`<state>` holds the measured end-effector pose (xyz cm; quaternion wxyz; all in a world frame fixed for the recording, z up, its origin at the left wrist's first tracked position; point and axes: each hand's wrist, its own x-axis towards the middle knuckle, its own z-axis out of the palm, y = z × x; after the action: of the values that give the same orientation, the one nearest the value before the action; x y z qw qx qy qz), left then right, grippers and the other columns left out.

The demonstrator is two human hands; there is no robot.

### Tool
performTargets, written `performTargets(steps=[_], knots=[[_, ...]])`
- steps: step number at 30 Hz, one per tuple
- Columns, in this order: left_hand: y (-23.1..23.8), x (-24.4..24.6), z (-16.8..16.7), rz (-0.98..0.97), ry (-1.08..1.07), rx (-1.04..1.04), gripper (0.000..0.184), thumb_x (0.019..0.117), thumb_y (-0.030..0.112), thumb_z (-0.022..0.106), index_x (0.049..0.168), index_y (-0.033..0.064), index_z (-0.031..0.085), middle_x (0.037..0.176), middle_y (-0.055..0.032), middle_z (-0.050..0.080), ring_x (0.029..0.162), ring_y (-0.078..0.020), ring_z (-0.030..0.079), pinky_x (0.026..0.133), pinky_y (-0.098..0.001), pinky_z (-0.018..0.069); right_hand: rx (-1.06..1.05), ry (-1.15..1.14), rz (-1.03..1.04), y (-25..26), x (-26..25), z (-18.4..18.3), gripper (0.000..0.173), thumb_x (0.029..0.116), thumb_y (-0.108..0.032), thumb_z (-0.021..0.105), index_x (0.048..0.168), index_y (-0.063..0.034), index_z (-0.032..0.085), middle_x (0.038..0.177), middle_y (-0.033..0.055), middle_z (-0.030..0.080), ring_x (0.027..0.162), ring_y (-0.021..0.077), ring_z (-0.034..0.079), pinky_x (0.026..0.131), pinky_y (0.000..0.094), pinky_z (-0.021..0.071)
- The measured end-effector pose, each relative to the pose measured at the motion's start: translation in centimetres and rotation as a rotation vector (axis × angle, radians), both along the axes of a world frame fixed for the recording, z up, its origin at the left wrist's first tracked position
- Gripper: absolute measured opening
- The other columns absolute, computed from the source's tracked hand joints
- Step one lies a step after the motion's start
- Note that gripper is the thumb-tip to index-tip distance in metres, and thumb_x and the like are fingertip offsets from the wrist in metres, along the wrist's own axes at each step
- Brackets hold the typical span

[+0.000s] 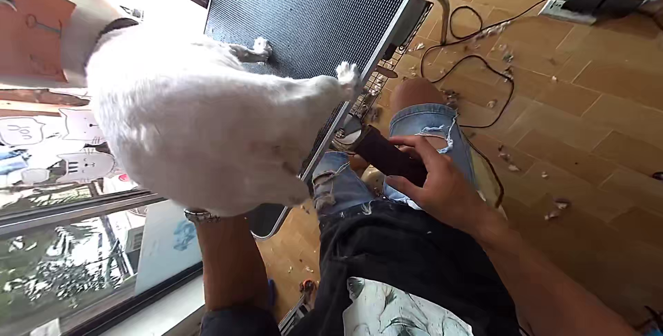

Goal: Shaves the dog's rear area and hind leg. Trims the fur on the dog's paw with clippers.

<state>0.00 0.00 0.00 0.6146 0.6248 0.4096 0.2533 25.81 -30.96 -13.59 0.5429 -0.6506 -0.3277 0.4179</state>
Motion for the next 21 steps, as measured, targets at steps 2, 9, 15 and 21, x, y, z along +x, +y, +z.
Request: performTargets(steps=[2,9,15,21], knots=[[-1.1,-0.2,0.6,0.047,-0.022,0.026,0.04,0.1061,0.03,0.035,0.081,0.01,0.059,0.065,0.0027,0.062,0.06,-0.0025,0.063,0.055,-0.0203,0.0533,0.079,-0.078,-0.038,0.8,-1.0,0.7,0.058,0.0905,-0.04,0.072,0.142,-0.0193,0.054,0.105,-0.0009,0.072,0.083,0.0112,0.07,0.069,0.0394,0.0608],[-5.3,5.0,3.1,-0.158,-0.349,0.135,0.037,0.0821,0.047,0.076,0.109,0.0219,0.071,0.104,0.0036,0.073,0.101,-0.0092,0.069,0.088,-0.0337,0.0587,0.272,-0.241,-0.179,4.0,-1.9,2.3,0.052,0.0959,-0.033,0.068,0.141,-0.0094,0.056,0.109,0.0063,0.072,0.087,0.0167,0.07,0.07,0.0404,0.0607],[-6.3,7.6,4.9,-0.22,-0.322,-0.062,0.042,0.0994,0.052,0.044,0.108,0.0146,0.061,0.087,-0.0046,0.065,0.072,-0.0164,0.065,0.064,-0.0348,0.0574,0.423,-0.338,-0.324,6.1,-1.5,2.1,0.05,0.0934,-0.026,0.072,0.136,-0.0018,0.06,0.112,0.0125,0.071,0.093,0.0206,0.071,0.075,0.0396,0.0597],[-7.1,9.8,6.4,-0.265,-0.299,-0.08,0.051,0.1051,0.05,0.027,0.096,0.012,0.059,0.07,-0.0038,0.058,0.056,-0.015,0.058,0.055,-0.0314,0.0537,0.504,-0.429,-0.403,7.9,0.0,2.4,0.048,0.0924,-0.024,0.072,0.133,-0.0015,0.063,0.112,0.0138,0.072,0.095,0.0238,0.071,0.075,0.0409,0.0591]])
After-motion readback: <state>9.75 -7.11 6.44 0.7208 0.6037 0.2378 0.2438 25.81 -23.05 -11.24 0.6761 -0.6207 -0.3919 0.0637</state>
